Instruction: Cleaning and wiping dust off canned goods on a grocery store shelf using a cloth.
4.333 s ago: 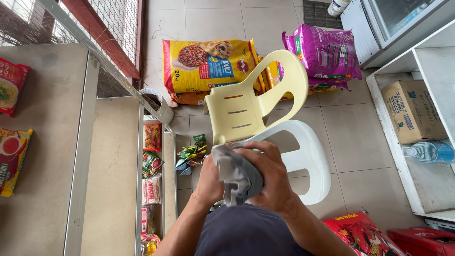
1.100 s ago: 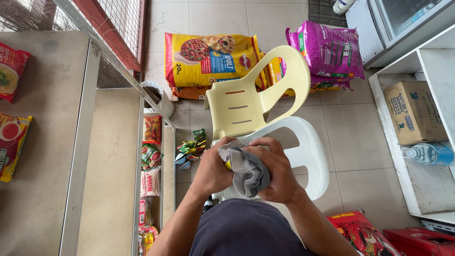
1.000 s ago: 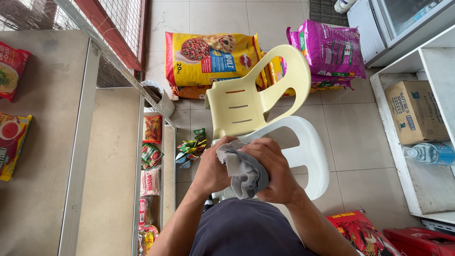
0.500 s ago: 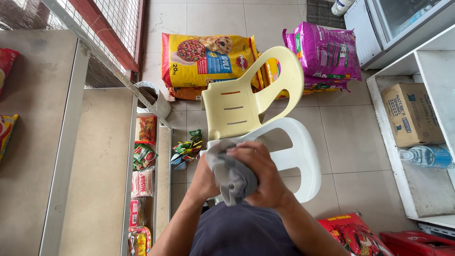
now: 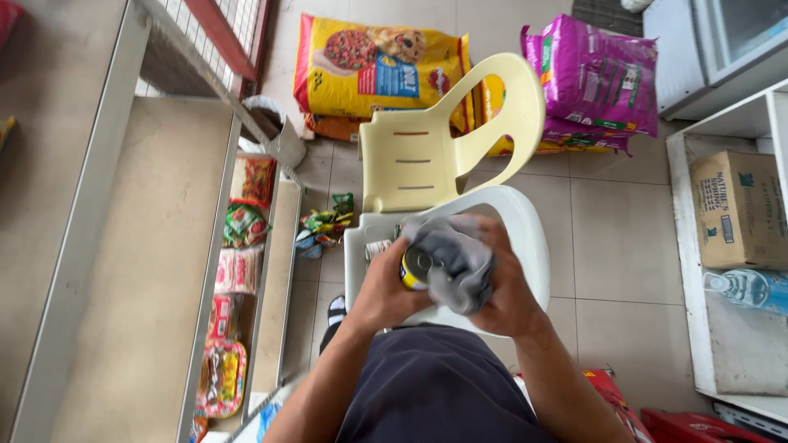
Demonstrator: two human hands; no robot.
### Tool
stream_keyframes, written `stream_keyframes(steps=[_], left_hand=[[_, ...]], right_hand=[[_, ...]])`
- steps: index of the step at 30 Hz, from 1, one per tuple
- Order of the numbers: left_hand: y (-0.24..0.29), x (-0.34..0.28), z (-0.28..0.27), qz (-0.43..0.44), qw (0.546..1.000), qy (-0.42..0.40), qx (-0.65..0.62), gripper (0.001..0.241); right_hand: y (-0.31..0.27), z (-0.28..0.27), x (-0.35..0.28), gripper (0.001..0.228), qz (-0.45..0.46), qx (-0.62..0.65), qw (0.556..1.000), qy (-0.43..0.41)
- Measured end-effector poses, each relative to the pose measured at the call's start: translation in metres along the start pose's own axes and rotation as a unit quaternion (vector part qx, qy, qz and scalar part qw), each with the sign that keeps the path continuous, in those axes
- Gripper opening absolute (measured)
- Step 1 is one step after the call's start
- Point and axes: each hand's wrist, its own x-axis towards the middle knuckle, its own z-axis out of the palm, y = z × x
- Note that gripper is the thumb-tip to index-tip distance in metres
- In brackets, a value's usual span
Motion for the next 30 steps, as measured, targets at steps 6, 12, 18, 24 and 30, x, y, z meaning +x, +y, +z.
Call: stream_keyframes(steps=[6, 12, 18, 24, 30], left_hand=[[-0.006, -0.019, 0.010, 0.058, 0.993, 0.087, 0.063, 0.067], [0.005, -0.030, 0.023, 0.019, 0.984, 0.126, 0.127, 0.060], [0.006, -0.041, 0.023, 0.071, 0.971, 0.174, 0.145, 0.061], [0.019, -0.053, 0.010, 0.062, 0.981, 0.145, 0.111, 0.056], [0.030, -0.058, -0.001, 0.007, 0.997, 0.074, 0.029, 0.058]], right_hand=[[0.028, -0.010, -0.023, 0.057, -0.096, 0.025, 0.990, -0.099], [0.066, -0.011, -0.038, 0.045, 0.044, 0.111, 0.992, -0.046], [0.012, -0.003, -0.009, 0.060, -0.147, 0.034, 0.979, -0.134], [0.047, -0.012, -0.017, 0.059, -0.187, 0.054, 0.973, -0.125], [0.054, 0.004, -0.028, 0.044, -0.115, 0.110, 0.986, -0.054]])
